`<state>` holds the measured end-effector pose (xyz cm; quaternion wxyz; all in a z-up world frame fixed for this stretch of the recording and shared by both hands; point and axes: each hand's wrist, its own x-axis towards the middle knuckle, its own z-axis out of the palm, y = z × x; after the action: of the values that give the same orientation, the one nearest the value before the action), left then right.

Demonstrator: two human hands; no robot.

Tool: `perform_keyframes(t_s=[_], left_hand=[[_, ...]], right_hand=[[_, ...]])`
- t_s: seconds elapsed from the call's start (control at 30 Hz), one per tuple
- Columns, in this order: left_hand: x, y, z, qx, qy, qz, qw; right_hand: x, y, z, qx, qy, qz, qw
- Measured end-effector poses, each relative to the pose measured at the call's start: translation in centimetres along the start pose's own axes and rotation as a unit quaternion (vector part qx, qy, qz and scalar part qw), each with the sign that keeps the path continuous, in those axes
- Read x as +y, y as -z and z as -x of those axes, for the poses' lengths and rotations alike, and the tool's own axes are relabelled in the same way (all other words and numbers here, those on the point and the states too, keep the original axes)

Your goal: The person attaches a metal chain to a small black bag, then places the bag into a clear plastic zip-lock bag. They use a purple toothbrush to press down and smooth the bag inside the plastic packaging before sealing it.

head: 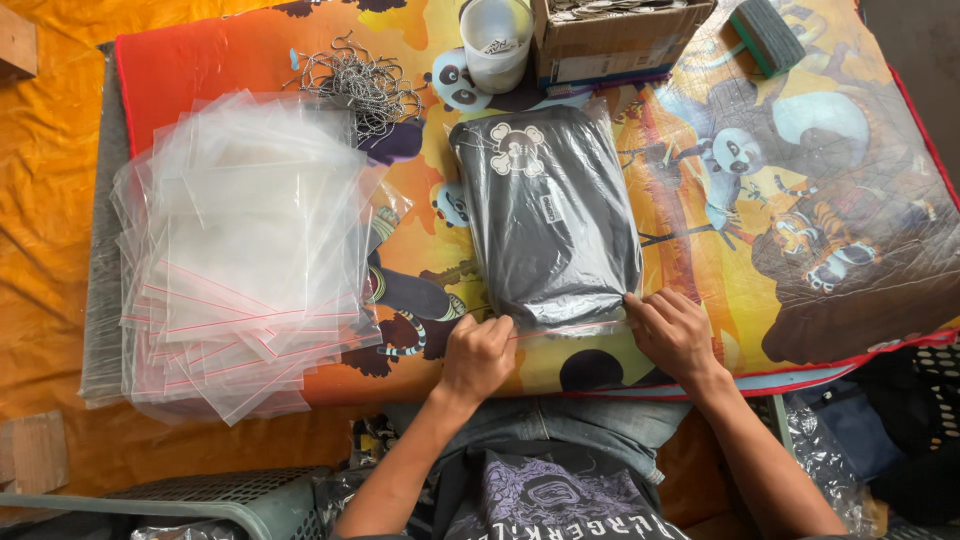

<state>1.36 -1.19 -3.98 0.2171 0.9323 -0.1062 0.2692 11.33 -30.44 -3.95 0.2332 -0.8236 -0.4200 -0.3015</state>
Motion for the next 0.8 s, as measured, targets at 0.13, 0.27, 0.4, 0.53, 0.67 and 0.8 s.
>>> perform_keyframes(t_s=[0.13,0.27,0.4,0.53,0.67,0.8], left_hand=[[0.6,-0.5,-0.2,0.025,0.010,-0.026,0.999],[0.1,-0.7,0.4,-0.004,0.026,-0.049,0.998],[-0.9,-0.3,0.6,-0.053,-0.002,-0.048,0.997],[-0.6,2.4,0.4,-0.101,-0.014,-0.058,0.993],[-1.0,4.4,0.7,-0.230,-0.008,-0.065,0.971],[1.1,9.0,-3.9,-0.283,-0.002,0.061,0.957]], right_hand=[[-0.3,-0.4,-0.5,0.014,0.011,0.018,1.000],[-0.5,0.0,-1.7,0.009,0.019,0.031,0.999],[-1.0,1.0,-2.3,-0.019,0.014,0.026,0.999],[-2.1,2.2,-2.9,-0.016,0.004,0.035,0.999],[-2.3,4.1,-2.6,-0.034,-0.027,0.021,0.999],[-1.6,4.6,-2.2,-0.023,-0.019,-0.016,0.999]])
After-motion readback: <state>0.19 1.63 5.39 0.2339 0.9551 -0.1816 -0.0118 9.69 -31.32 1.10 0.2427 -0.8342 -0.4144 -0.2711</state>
